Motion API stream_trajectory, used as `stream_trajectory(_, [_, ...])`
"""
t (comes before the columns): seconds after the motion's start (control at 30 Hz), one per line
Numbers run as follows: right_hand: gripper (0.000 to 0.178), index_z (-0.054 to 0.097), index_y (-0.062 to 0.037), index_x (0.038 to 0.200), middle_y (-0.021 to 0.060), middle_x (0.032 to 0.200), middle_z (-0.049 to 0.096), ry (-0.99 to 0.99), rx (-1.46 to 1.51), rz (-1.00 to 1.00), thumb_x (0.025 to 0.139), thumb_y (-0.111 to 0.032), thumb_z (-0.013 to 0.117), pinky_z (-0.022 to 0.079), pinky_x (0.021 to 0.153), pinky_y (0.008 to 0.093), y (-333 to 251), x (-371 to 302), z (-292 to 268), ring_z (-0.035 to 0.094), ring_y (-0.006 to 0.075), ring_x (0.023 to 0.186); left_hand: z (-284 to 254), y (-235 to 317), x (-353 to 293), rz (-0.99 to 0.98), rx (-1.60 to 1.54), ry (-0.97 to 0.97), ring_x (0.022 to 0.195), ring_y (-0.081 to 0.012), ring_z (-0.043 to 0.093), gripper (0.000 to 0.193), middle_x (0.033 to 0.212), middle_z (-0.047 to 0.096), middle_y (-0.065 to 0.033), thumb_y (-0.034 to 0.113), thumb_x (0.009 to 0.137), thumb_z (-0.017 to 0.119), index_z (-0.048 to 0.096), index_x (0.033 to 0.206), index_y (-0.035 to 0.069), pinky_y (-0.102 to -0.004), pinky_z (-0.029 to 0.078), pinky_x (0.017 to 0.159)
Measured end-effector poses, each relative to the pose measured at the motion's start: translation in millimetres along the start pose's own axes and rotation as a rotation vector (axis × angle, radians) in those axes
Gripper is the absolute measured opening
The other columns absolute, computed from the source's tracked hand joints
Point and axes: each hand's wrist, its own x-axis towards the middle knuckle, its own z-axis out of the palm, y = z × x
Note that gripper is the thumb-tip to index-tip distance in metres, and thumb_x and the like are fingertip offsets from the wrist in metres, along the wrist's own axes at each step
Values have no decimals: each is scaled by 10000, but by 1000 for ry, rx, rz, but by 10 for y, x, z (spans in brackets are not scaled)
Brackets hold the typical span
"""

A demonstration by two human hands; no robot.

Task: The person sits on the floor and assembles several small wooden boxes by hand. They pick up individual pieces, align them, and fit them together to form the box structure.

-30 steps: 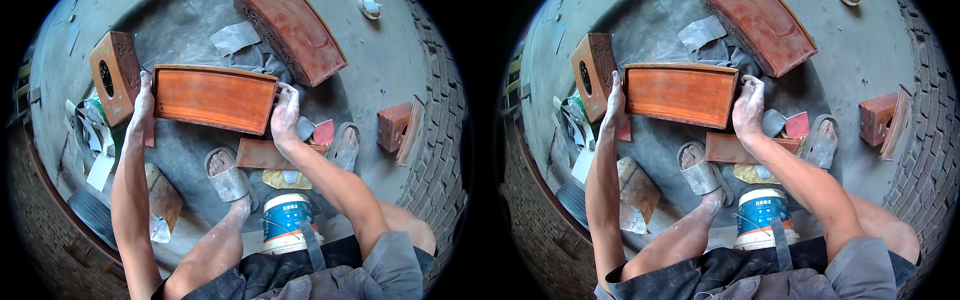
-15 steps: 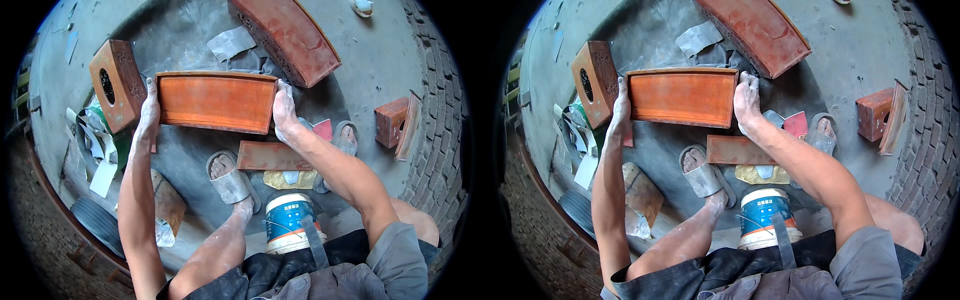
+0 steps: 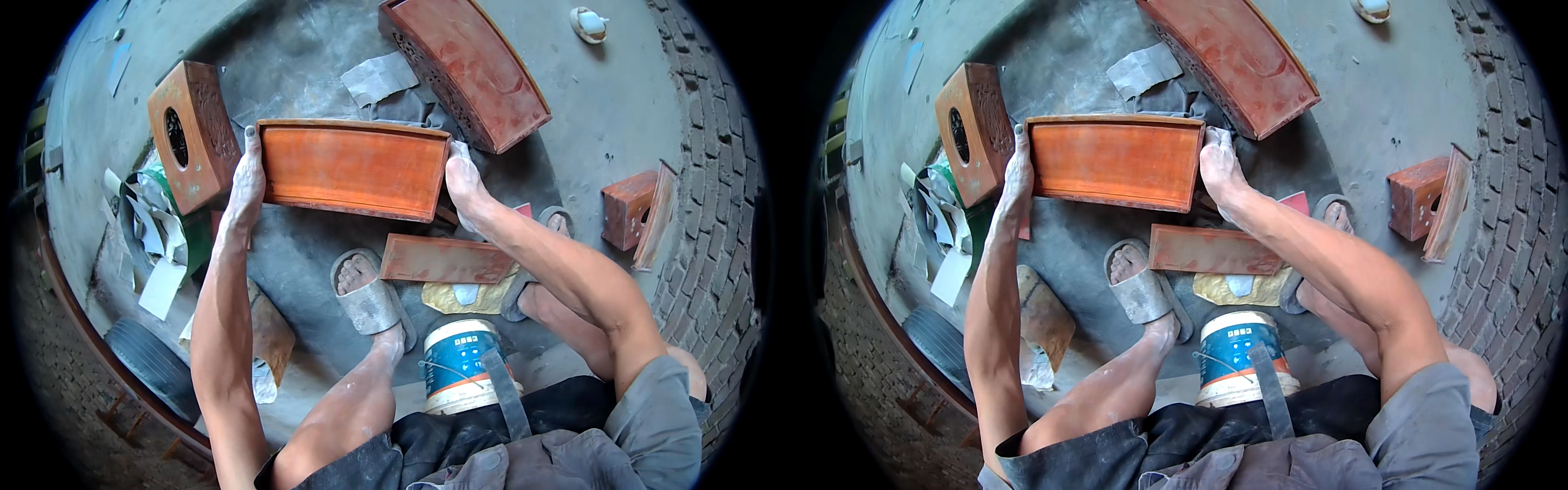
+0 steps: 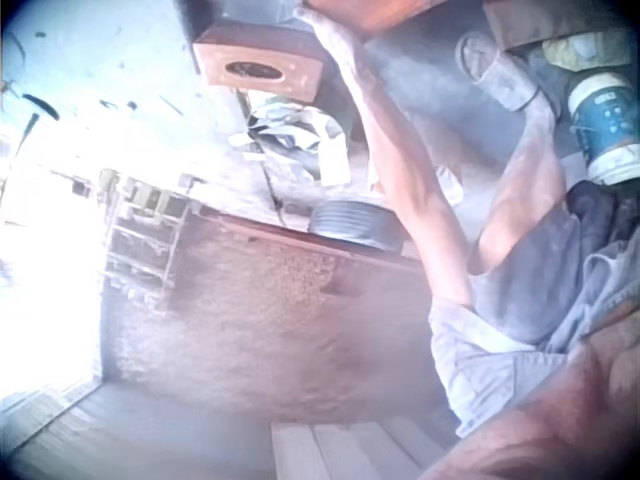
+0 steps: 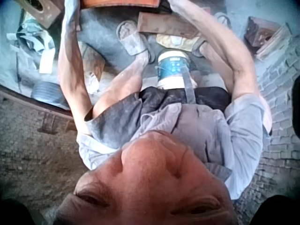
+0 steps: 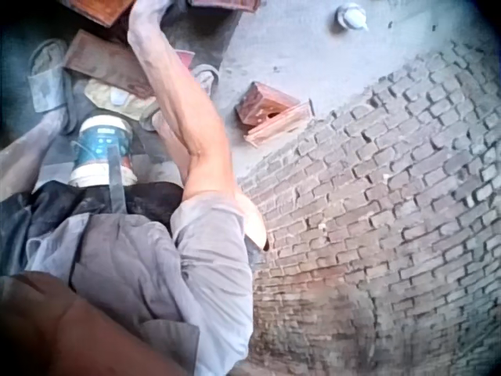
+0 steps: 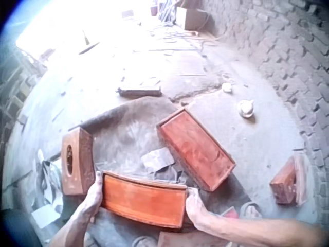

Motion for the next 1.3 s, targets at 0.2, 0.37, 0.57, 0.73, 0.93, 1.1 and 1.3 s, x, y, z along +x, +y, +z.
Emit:
stream_trajectory(0.2, [646,363,62,1507,192,1508,449,-214,207,91,1091,-431,330,275,1191,348,-378,-189,-282,391,251,1427,63,114,-57,12,-49,-8,1143,-186,558,908,1248,633,-146,752,964,380,596,1314,-58,-322,395,1049])
stream_trajectory(0.37, [618,434,82,1454,163,1401,554,-395,43,142,1040,-371,515,369,1099,306,-899,-295,-390,504,186,1270,81,41,-28,106,-19,0,1061,-168,572,897,1156,660,-135,758,956,390,630,1249,-55,-316,428,1000])
stream_trajectory(0.57, [516,500,61,1405,140,1297,628,-462,-118,110,1024,-285,544,416,1040,322,-803,-192,-425,564,183,1154,54,21,-19,110,-36,-35,1023,-164,578,904,1106,668,-132,760,961,364,640,1213,-63,-315,441,974])
stream_trajectory(0.73, [505,510,47,1398,134,1246,647,-480,-77,195,1029,-294,554,449,1003,309,-824,-199,-474,576,160,1135,56,23,-11,123,1,-37,1013,-168,584,908,1095,673,-133,758,969,343,641,1206,-66,-319,447,964])
stream_trajectory(0.93, [559,439,53,1452,147,1296,619,-493,-8,296,1028,-285,577,444,1042,300,-1004,-241,-457,572,155,1182,48,-2,-13,126,21,-13,1020,-165,586,880,1100,675,-127,739,983,335,637,1228,-51,-316,444,967])
stream_trajectory(1.1, [645,289,91,1523,276,1409,552,-352,-261,-108,1030,-227,558,401,1094,331,-731,-388,-391,535,264,1319,67,37,-34,147,-24,-41,1033,-160,581,869,1112,671,-121,732,987,332,630,1247,-42,-311,436,985])
stream_trajectory(1.3, [571,294,115,1491,310,1294,607,-187,-480,-94,1013,-96,526,477,1001,385,-862,-749,-109,631,360,1191,49,20,-34,133,-3,-7,1052,-161,583,857,1145,672,-129,727,991,325,635,1248,-30,-309,438,990])
